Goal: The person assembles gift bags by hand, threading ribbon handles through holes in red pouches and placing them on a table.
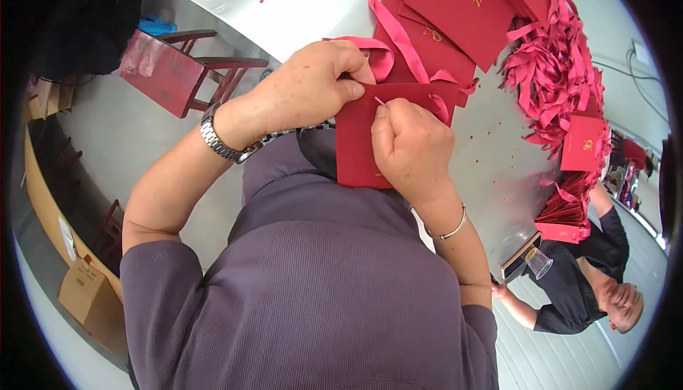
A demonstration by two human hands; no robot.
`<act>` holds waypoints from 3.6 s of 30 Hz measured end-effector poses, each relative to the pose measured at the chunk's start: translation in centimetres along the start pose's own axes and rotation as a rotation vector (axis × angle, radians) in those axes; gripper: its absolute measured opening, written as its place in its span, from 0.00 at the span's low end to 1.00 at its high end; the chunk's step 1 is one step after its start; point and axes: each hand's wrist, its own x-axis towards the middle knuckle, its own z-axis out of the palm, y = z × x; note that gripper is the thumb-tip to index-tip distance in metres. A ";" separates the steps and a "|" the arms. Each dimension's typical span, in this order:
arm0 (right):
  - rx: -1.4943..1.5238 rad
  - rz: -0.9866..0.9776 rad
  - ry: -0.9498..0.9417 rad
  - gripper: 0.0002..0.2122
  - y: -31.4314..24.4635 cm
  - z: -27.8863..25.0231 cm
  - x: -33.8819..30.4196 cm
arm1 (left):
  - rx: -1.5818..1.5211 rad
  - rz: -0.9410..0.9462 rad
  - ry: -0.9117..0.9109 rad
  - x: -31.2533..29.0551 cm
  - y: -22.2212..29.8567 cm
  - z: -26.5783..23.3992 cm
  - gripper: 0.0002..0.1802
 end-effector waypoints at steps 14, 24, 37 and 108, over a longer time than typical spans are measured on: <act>-0.081 -0.087 -0.001 0.12 -0.3 0.7 1.3 | 0.026 0.027 0.050 -0.1 -0.3 -0.4 0.05; -0.143 0.096 -0.204 0.11 -1.5 0.3 2.5 | 0.130 0.216 0.195 -0.4 -0.9 1.1 0.05; -0.125 -0.164 0.002 0.09 -1.5 -1.9 1.0 | -0.083 -0.149 -0.222 1.2 3.6 -2.9 0.09; 0.971 0.264 -0.115 0.08 0.8 -0.5 -4.9 | -0.409 -0.231 0.625 -5.2 -1.1 5.1 0.13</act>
